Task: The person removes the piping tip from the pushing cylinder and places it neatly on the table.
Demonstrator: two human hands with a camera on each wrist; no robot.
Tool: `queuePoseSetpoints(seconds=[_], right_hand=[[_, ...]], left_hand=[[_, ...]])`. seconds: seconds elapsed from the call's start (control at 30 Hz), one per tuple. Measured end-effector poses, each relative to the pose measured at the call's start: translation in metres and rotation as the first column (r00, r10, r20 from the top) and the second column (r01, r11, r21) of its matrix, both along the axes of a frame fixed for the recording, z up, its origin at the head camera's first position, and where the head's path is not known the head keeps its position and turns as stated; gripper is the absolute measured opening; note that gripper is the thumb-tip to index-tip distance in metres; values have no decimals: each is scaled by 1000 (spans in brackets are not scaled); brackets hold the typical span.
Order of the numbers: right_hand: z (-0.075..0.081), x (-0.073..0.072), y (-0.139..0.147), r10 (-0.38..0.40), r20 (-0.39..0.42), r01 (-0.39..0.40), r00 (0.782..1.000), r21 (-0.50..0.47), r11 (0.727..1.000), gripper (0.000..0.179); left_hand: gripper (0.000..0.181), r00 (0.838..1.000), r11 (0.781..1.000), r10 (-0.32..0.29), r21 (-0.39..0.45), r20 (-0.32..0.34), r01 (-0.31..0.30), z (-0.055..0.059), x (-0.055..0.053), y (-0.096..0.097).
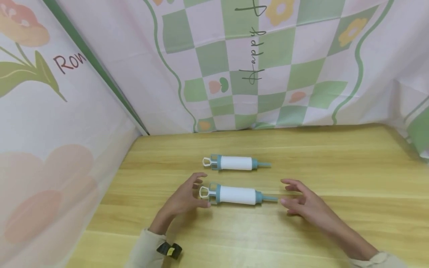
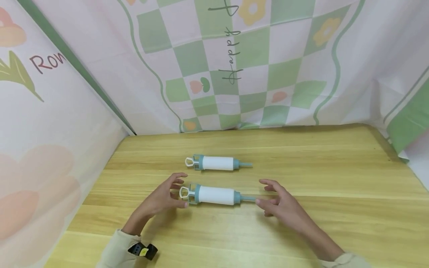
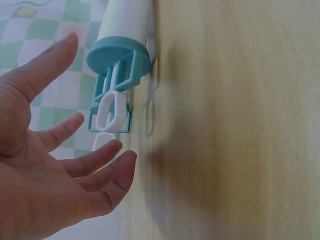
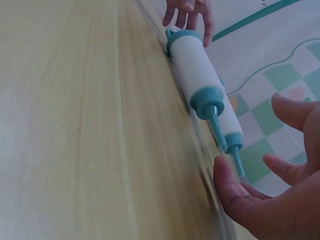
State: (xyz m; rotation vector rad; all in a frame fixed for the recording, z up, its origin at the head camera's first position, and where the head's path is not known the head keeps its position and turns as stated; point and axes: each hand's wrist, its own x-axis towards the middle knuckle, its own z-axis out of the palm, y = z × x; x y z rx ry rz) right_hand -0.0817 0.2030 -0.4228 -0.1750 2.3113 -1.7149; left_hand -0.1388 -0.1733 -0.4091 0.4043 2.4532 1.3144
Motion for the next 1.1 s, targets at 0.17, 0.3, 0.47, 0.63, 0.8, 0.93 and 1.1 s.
queuePoseSetpoints(seconds=[0.17,0.3,0.47,0.63,0.8,0.93,1.1], right_hand=[[1,0,-3,-6,45,7,999,-32,999,68],[1,-1,-6,5,83,2,997,-76,997,69],[1,-2,-12,18,104,-6,994,-116,993,69],[-1,-2,-17,25,120,-9,993,-136,991,70],[-5,-2,-20,18,154,8,988,-163,987,71],[-6,-4,-23,13,172,22,985,-204,979,72],[-5,-6,-29,5,178,34,984,-216,976,71]], left_hand=[[89,999,999,-24,28,27,23,-1,-2,1],[89,999,998,-34,47,30,33,-3,-5,3],[88,1000,998,-17,59,25,15,-4,-7,6],[85,1000,997,-23,75,14,22,-7,-8,10],[83,999,994,-41,98,14,39,-11,-9,13],[83,999,996,-48,70,5,48,-14,-9,16],[83,998,997,-67,27,-14,67,-15,-10,20]])
